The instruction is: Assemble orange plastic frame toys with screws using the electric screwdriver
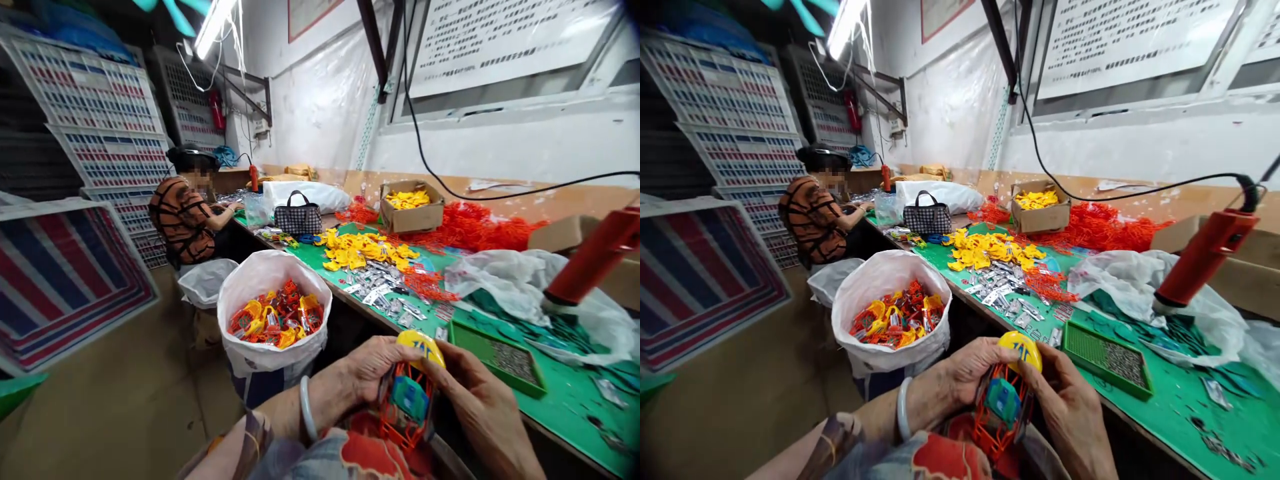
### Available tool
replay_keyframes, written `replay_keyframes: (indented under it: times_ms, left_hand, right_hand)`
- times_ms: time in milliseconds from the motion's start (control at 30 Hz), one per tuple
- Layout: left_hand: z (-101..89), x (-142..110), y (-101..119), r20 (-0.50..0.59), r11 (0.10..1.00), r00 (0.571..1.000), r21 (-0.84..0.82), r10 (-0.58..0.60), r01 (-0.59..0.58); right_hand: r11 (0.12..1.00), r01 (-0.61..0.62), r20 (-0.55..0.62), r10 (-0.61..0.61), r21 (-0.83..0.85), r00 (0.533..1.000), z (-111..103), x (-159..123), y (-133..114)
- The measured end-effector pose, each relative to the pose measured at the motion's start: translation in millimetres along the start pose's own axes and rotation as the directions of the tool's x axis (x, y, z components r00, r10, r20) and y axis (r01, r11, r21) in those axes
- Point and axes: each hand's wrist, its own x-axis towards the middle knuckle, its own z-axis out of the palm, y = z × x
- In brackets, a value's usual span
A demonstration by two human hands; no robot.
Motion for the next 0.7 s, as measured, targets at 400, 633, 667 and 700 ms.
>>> replay_keyframes:
  times_ms: [400, 633, 667, 700]
  left_hand:
    - [16.5, -12, -11, 0.024, 0.994, 0.997, 0.090, -0.070, 0.068]
    - [21.0, -18, -16, 0.010, 0.996, 0.999, 0.084, -0.035, 0.034]
    - [18.5, -16, -17, 0.003, 0.996, 0.999, 0.078, -0.034, 0.034]
    - [15.5, -14, -19, -0.004, 0.997, 0.999, 0.072, -0.036, 0.036]
  right_hand:
    - [0.994, 0.110, -0.104, -0.111, -0.013, 0.988, -2, -27, 6]
    - [0.994, 0.105, -0.168, -0.109, -0.036, 0.980, -2, -36, 16]
    - [0.993, 0.107, -0.173, -0.113, -0.044, 0.978, -2, -36, 18]
    - [0.991, 0.124, -0.186, -0.132, -0.054, 0.974, -2, -36, 20]
